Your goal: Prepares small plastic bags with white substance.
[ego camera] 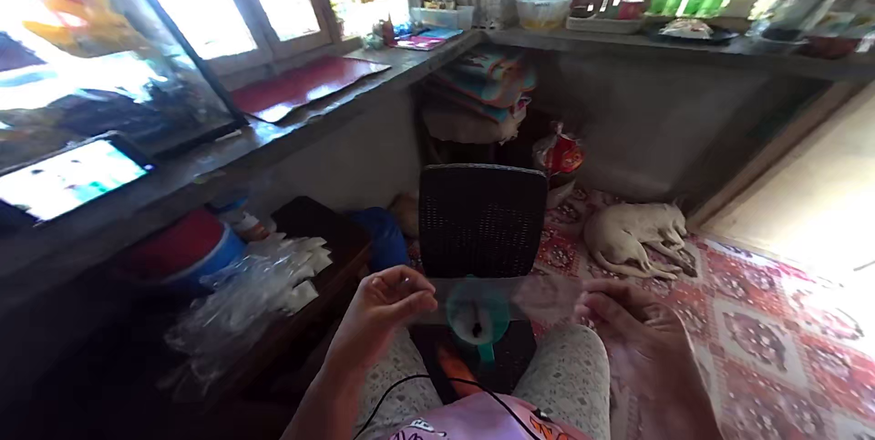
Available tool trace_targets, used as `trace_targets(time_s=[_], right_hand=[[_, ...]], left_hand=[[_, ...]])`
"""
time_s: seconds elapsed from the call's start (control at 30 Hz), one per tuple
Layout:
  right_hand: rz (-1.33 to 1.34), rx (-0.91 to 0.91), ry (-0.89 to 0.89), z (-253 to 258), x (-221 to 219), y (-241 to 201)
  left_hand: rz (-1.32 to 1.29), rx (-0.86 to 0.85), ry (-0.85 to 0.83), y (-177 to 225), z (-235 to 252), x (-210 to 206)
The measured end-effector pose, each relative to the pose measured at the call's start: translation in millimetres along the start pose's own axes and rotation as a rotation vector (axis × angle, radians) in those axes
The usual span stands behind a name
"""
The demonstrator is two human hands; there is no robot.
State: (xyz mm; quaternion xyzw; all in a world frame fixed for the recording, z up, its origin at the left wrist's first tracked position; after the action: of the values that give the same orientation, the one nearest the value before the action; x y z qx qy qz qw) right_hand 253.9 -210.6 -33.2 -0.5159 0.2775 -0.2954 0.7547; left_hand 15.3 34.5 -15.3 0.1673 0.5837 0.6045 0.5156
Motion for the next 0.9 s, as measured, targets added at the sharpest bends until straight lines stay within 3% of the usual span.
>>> trace_targets(time_s=[0.17, 0.4, 0.9], right_hand=[[0.153, -0.141, 0.04, -6.9, 0.8, 24.0], [0.242, -0.297, 0.07, -31.5, 12.3, 34.9], [0.108, -0.1, 0.092, -28.5, 18.7, 38.5]], left_hand=[[-0.168, -0.089, 0.138, 3.1, 10.1, -13.1], [-0.168, -0.115, 0.026, 1.9, 17.0, -19.1], [-0.142, -0.133, 0.042, 1.6, 18.8, -16.6]])
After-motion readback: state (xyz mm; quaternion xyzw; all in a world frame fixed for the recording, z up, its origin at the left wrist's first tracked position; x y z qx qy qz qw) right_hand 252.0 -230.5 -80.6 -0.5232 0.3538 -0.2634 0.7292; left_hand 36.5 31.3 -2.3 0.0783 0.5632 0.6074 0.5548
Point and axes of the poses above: each hand's wrist, its own z-axis towards the middle knuckle, its own x-axis out of the back of the hand, y = z × x, the point moved 1 cm from there along z, towards the middle knuckle, and after that the axes turned 14 degrees about -z, right-handed, at the moved point
